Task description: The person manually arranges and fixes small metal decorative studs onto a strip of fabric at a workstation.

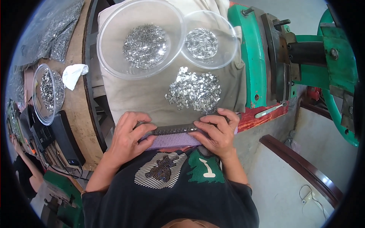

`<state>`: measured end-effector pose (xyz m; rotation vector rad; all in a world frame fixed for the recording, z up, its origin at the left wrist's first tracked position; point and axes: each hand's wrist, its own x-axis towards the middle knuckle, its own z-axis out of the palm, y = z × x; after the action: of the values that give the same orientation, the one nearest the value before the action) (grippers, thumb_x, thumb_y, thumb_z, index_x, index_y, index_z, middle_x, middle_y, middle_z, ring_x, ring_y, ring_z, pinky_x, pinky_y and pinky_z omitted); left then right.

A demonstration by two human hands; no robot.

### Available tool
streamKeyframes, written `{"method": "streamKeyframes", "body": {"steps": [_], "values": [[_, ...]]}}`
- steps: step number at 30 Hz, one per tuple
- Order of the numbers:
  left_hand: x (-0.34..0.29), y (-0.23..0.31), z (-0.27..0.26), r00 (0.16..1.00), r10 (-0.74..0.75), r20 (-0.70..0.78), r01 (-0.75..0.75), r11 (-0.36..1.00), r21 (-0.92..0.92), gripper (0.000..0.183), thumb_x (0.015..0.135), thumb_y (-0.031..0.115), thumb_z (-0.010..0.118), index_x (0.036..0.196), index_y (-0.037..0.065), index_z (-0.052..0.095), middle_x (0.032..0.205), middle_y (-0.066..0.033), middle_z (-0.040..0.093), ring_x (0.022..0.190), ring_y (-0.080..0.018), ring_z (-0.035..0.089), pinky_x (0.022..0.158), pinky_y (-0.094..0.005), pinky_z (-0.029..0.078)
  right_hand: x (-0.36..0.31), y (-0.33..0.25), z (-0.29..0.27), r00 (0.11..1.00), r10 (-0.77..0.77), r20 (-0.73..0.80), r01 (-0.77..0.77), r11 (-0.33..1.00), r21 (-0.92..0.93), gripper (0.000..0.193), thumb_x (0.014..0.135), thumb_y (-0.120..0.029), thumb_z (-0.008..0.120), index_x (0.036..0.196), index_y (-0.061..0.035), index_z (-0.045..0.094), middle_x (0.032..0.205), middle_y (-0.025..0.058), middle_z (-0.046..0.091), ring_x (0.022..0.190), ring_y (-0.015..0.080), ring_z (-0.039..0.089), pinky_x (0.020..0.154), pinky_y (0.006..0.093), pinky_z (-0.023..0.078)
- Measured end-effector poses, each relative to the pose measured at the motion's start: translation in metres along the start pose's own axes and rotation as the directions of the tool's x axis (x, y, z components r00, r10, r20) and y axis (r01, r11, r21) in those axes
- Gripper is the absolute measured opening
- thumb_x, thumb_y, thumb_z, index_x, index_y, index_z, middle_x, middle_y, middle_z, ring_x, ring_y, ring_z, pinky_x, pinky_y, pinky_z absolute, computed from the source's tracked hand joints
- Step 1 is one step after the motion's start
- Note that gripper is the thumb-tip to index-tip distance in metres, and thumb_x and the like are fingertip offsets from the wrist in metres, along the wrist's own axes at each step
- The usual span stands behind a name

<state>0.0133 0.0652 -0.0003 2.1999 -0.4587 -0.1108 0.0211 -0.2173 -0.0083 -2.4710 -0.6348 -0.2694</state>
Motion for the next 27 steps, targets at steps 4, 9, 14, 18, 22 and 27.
{"method": "streamKeyframes", "body": {"steps": [4, 9, 14, 18, 22, 27], "values": [[-0.0018, 0.0005, 0.0, 1.0, 0.017, 0.008, -0.018, 1.0, 0.022, 0.035, 0.065, 0.006, 0.082, 0.098, 0.006, 0.07, 0.105, -0.0082, 0.063, 0.093, -0.029, 0.06, 0.08, -0.0396, 0.048, -0.0027, -0.0021, 0.0004, 0.999, -0.024, -0.046, 0.023, 1.0, -0.011, 0.033, 0.059, -0.03, 0.091, 0.087, -0.0162, 0.079, 0.093, -0.0049, 0.068, 0.111, 0.0259, 0.051, 0.095, 0.0391, 0.041], [-0.0011, 0.001, 0.0004, 1.0, -0.013, 0.007, 0.013, 0.999, 0.035, 0.036, 0.065, 0.006, 0.082, 0.099, 0.007, 0.07, 0.105, -0.0081, 0.063, 0.093, -0.0293, 0.06, 0.079, -0.0398, 0.048, -0.0065, 0.0002, 0.0033, 1.0, 0.002, -0.025, -0.001, 1.0, 0.026, 0.031, 0.066, -0.031, 0.088, 0.09, -0.0163, 0.077, 0.099, -0.0055, 0.067, 0.114, 0.0257, 0.049, 0.095, 0.0427, 0.04], [-0.0018, 0.0014, 0.0004, 1.0, -0.008, 0.007, 0.008, 0.999, 0.04, 0.035, 0.065, 0.006, 0.082, 0.098, 0.007, 0.07, 0.105, -0.0082, 0.062, 0.093, -0.0294, 0.06, 0.079, -0.0398, 0.049, -0.0071, 0.0007, 0.0039, 1.0, 0.014, -0.021, -0.013, 0.999, 0.048, 0.031, 0.065, -0.031, 0.088, 0.09, -0.0162, 0.077, 0.099, -0.0057, 0.067, 0.112, 0.0262, 0.05, 0.096, 0.0424, 0.039], [-0.0029, 0.0022, -0.0013, 1.0, 0.006, 0.004, -0.006, 0.999, 0.032, 0.035, 0.065, 0.007, 0.082, 0.098, 0.007, 0.07, 0.105, -0.0082, 0.062, 0.094, -0.0295, 0.06, 0.079, -0.0399, 0.048, -0.0042, -0.0024, 0.0005, 1.0, 0.01, -0.029, -0.01, 1.0, 0.026, 0.036, 0.059, -0.03, 0.091, 0.089, -0.0149, 0.079, 0.092, -0.0041, 0.068, 0.11, 0.0261, 0.051, 0.095, 0.0387, 0.041], [-0.0017, 0.0047, -0.0027, 1.0, 0.007, 0.024, -0.009, 0.997, 0.079, 0.035, 0.065, 0.008, 0.082, 0.098, 0.007, 0.07, 0.105, -0.0076, 0.062, 0.094, -0.0289, 0.06, 0.08, -0.0397, 0.048, -0.0025, -0.0022, -0.0011, 1.0, 0.015, 0.009, -0.015, 0.999, 0.032, 0.035, 0.059, -0.03, 0.091, 0.089, -0.0146, 0.079, 0.092, -0.0041, 0.069, 0.111, 0.0261, 0.051, 0.094, 0.0388, 0.041], [-0.0024, 0.0064, -0.0034, 0.998, 0.059, 0.012, -0.06, 0.992, 0.108, 0.034, 0.066, 0.008, 0.081, 0.098, 0.007, 0.071, 0.101, -0.0063, 0.063, 0.093, -0.0275, 0.062, 0.079, -0.0391, 0.048, -0.0051, -0.0027, -0.0012, 1.0, 0.008, -0.012, -0.007, 0.999, 0.039, 0.034, 0.059, -0.029, 0.091, 0.089, -0.015, 0.079, 0.092, -0.0042, 0.069, 0.111, 0.0264, 0.051, 0.094, 0.0391, 0.041]]}}
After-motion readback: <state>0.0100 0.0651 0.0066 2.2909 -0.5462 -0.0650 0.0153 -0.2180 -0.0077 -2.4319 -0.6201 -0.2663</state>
